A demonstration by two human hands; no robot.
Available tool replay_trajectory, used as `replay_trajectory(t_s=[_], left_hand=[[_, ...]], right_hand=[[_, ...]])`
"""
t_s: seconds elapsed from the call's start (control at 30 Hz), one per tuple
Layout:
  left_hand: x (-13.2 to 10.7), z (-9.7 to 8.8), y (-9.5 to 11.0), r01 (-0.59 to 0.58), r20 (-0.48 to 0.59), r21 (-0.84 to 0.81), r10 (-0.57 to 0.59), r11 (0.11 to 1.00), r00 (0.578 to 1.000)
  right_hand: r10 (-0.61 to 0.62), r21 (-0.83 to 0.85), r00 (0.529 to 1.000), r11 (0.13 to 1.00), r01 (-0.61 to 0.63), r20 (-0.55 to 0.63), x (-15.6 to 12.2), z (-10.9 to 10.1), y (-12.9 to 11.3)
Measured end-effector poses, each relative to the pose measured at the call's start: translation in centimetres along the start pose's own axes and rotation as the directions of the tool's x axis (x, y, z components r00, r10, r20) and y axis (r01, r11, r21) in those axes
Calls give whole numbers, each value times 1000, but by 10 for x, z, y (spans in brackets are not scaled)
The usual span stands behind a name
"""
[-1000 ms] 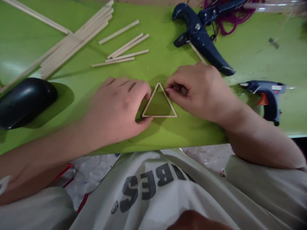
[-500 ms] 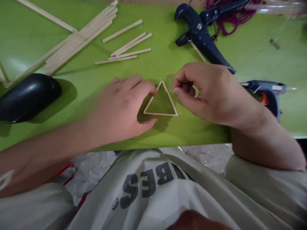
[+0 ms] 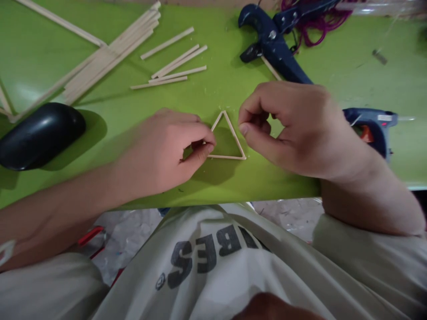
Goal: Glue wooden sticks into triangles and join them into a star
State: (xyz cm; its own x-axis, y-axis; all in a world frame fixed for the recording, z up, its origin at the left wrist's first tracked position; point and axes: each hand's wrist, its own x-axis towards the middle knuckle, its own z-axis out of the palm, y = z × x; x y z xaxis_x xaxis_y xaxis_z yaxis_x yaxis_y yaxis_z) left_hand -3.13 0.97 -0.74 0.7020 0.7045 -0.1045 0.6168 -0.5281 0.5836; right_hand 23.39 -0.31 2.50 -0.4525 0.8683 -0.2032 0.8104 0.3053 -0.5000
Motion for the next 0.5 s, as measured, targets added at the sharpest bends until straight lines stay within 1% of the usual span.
replay_trajectory(t_s=[0.13, 0.33, 0.5], left_hand=[[0, 0, 1, 34, 16, 4, -34, 999, 999], [-1, -2, 1, 44, 2, 37, -44, 998, 999], [-2, -4, 0, 39, -28, -7, -39, 999, 999]], right_hand=[[35, -16, 999, 999, -35, -14, 4, 2, 3], [45, -37, 994, 998, -49, -100, 6, 6, 14], [36, -90, 981, 994, -54, -191, 6, 1, 30]])
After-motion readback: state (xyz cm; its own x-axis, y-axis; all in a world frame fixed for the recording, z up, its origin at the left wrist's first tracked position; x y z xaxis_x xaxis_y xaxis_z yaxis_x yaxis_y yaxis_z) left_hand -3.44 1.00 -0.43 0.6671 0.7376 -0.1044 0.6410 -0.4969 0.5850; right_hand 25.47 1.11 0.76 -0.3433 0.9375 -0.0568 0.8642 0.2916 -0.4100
